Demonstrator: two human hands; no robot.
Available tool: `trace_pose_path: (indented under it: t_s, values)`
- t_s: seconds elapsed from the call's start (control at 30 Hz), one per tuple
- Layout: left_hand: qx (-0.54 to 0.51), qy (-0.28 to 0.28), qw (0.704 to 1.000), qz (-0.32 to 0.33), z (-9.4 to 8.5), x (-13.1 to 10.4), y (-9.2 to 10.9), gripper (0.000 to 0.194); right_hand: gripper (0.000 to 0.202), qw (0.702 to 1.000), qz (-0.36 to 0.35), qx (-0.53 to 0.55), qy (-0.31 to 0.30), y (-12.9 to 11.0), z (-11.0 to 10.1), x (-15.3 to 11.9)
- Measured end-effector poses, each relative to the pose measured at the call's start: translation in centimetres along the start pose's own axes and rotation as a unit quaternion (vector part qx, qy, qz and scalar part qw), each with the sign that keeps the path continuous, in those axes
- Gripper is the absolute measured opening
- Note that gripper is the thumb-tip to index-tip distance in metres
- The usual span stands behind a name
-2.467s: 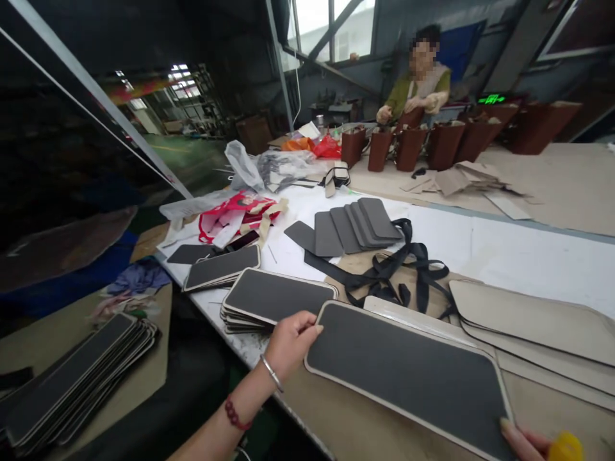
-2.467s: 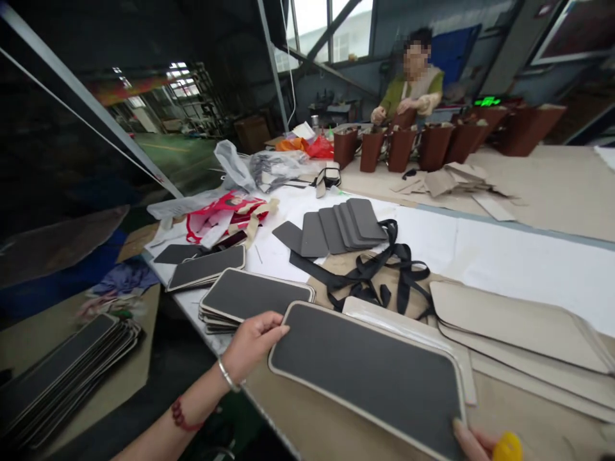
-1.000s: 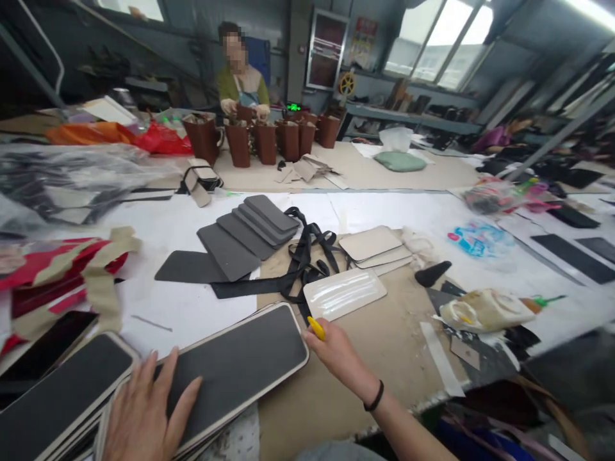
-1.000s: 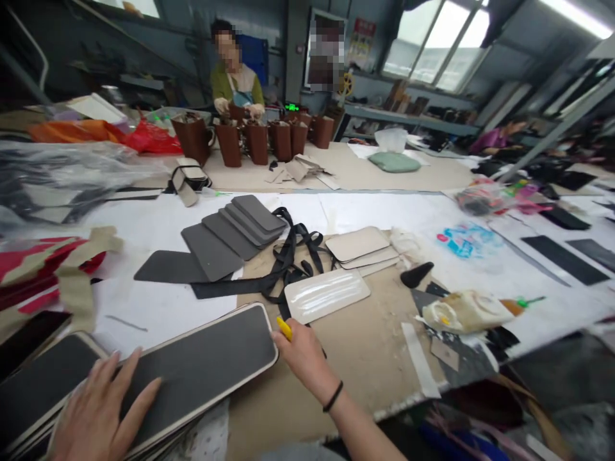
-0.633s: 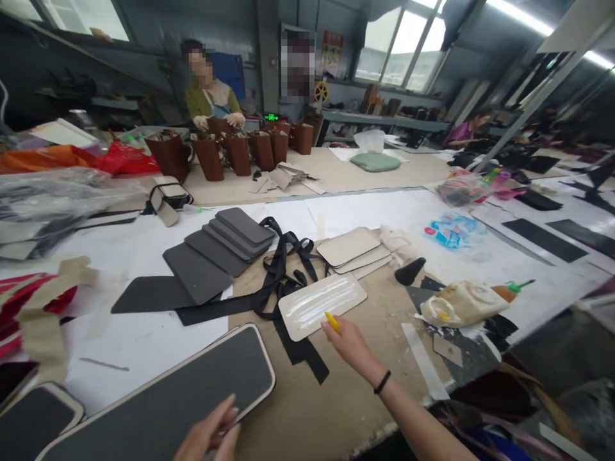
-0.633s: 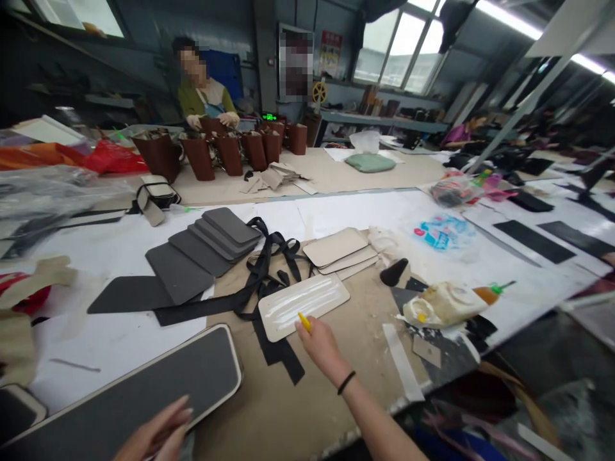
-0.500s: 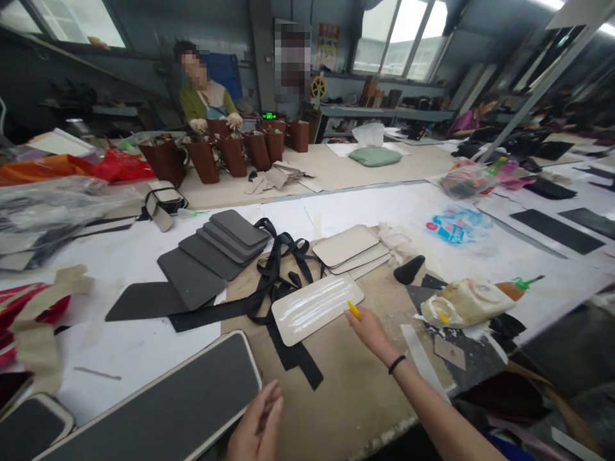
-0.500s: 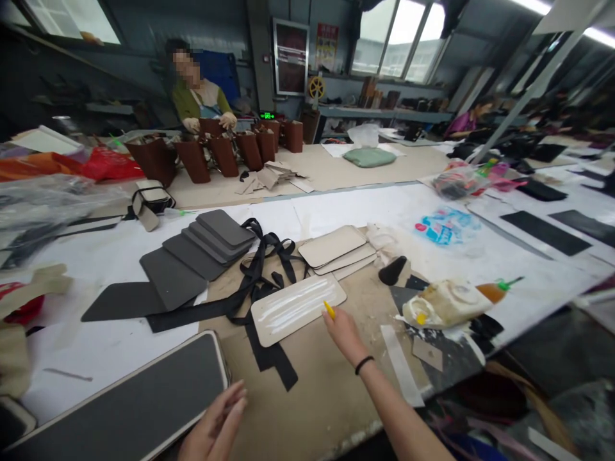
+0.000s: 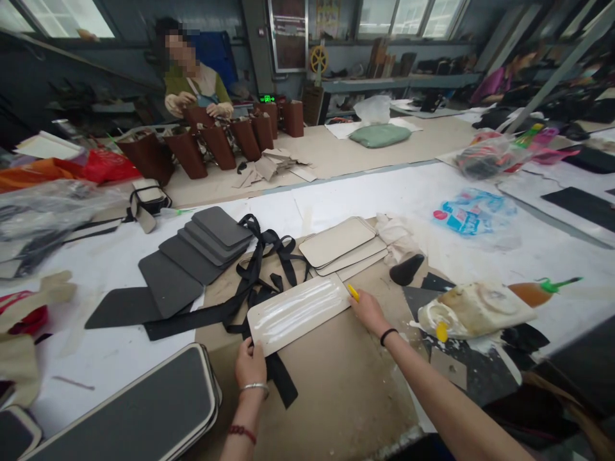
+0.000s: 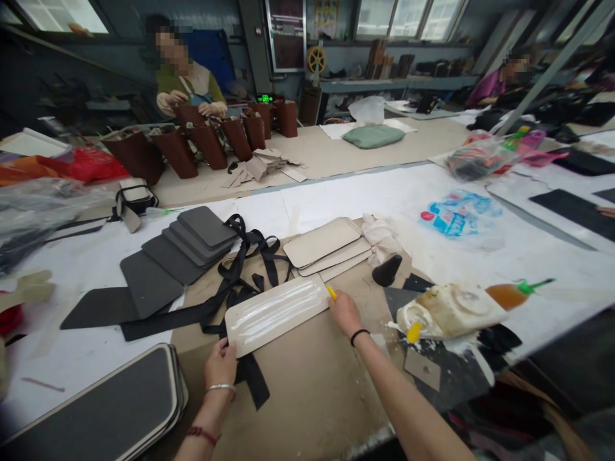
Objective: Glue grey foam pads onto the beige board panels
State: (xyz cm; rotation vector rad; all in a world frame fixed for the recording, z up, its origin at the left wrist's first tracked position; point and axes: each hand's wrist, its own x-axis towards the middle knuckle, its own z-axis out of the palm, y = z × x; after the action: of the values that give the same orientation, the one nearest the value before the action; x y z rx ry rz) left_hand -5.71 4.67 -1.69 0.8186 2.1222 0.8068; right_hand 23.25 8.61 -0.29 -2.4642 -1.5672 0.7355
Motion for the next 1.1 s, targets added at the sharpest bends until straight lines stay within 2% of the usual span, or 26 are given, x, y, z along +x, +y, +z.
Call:
trace_pose_path:
  t_s: [0.1, 0.2, 0.37, 0.5, 0.6, 0.67, 0.77, 0.93, 1.1]
  values:
    - [-0.032, -0.015, 0.999, -0.024, -0.1, 0.2, -0.1, 0.031, 0.021, 1.000, 0.007, 0.013, -0.006, 0.5, -0.4, 0.1]
    - [-0.070, -0.063, 0.995, -0.037, -0.1, -1.4, -1.0, 0.030, 0.019, 1.000, 0.012, 0.010, -0.008, 1.6, -1.2, -0.7]
    - [-0.100, -0.181, 0.976, -0.075, -0.4, -5.6, -3.0, 0.039, 0.019, 0.995, 0.001, -0.052, 0.085, 3.0, -2.9, -4.3]
    - [-0.099, -0.214, 0.968, -0.084, -0.6, -7.3, -3.8, 0.035, 0.023, 0.989, -0.076, 0.006, 0.129, 1.3, -4.5, -7.9]
    - [-0.098, -0.229, 0.965, -0.082, -0.5, -7.7, -3.8, 0.032, 0.033, 0.972, -0.143, 0.164, 0.091, -1.3, -5.1, -9.8]
    - [-0.099, -0.240, 0.962, -0.080, -0.5, -7.8, -3.8, 0.031, 0.036, 0.950, -0.179, 0.249, 0.057, -3.1, -4.7, -10.5]
    - [-0.102, -0.252, 0.959, -0.075, -0.6, -7.9, -3.8, 0.029, 0.036, 0.932, -0.212, 0.292, 0.027, -4.8, -2.9, -10.8]
    - [-0.109, -0.248, 0.960, -0.065, -1.0, -7.4, -3.5, 0.028, 0.032, 0.924, -0.187, 0.331, -0.041, -6.2, 0.5, -10.8]
    - [-0.107, -0.237, 0.963, -0.062, -0.8, -6.5, -3.4, 0.027, 0.029, 0.902, -0.175, 0.384, -0.096, -7.9, 2.8, -10.7]
